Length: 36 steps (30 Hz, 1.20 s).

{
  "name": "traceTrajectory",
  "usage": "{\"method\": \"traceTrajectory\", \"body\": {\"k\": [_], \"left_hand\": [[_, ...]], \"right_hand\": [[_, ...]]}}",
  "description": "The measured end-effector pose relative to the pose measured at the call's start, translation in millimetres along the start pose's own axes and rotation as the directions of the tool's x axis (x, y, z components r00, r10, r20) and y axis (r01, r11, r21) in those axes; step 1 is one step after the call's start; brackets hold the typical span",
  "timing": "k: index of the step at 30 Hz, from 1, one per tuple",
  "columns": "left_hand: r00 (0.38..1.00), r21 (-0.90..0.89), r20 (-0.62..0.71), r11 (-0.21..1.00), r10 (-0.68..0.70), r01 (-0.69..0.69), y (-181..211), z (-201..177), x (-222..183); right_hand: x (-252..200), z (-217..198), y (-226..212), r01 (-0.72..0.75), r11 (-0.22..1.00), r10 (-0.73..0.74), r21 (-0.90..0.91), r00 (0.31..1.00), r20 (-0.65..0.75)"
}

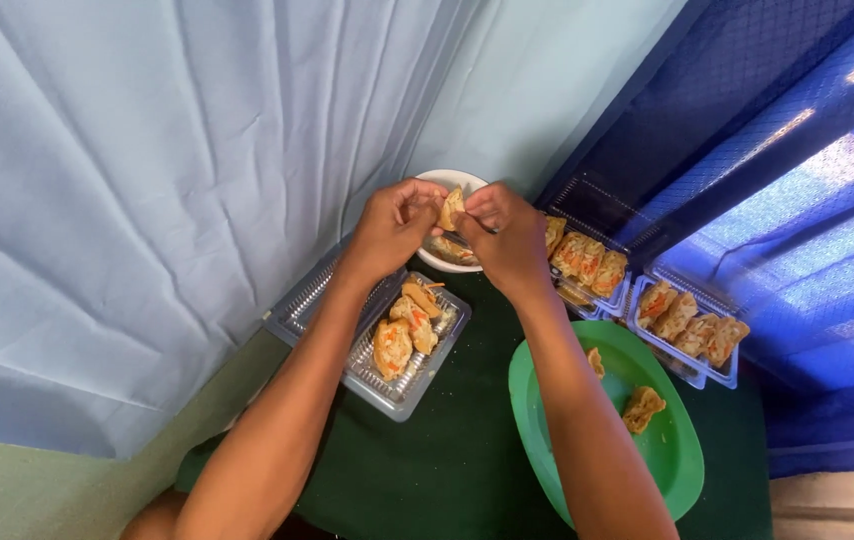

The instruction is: The person is stuffing fried tofu pieces with a vegetable mixture using tongs and their hands, then placing them into plastic containers.

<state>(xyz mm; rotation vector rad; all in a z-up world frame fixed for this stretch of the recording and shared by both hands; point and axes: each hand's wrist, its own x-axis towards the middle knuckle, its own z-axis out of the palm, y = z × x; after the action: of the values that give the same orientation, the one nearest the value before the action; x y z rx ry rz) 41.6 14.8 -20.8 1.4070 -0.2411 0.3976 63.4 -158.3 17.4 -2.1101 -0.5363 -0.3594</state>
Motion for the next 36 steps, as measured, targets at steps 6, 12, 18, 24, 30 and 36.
{"method": "traceTrajectory", "body": {"k": [6, 12, 18, 24, 30, 36], "left_hand": [[1.0, 0.012, 0.003, 1.0, -0.012, 0.012, 10.6, -2.2, -3.1], [1.0, 0.071, 0.016, 0.997, 0.023, -0.024, 6.6, -6.2, -4.1], [1.0, 0.053, 0.016, 0.998, 0.017, -0.018, 6.1, -3.0, -4.5], [0.999, 0.091, -0.033, 0.995, 0.041, -0.038, 3.2, -8.6, -1.1], [0.988, 0.172, -0.145, 0.985, 0.06, -0.034, 4.5, -9.4, -1.9], [0.973, 0.263, -0.214, 0.964, 0.082, -0.023, 7.5, -8.6, -6.1]], "right_hand": [[0.7, -11.4, -50.8, -0.368, 0.903, 0.321, 0.223, 0.921, 0.22], [11.2, -6.0, -38.9, -0.447, 0.862, 0.39, 0.237, 0.886, 0.251], [12.2, -5.6, -40.1, -0.406, 0.893, 0.358, 0.196, 0.902, 0.24], [3.9, -11.6, -54.8, -0.409, 0.886, 0.357, 0.219, 0.903, 0.24], [3.9, -29.7, -13.2, 0.055, 0.973, -0.019, -0.224, 0.987, 0.157], [-7.4, -56.1, -43.1, -0.095, 0.709, 0.41, -0.699, 0.862, 0.298]]}}
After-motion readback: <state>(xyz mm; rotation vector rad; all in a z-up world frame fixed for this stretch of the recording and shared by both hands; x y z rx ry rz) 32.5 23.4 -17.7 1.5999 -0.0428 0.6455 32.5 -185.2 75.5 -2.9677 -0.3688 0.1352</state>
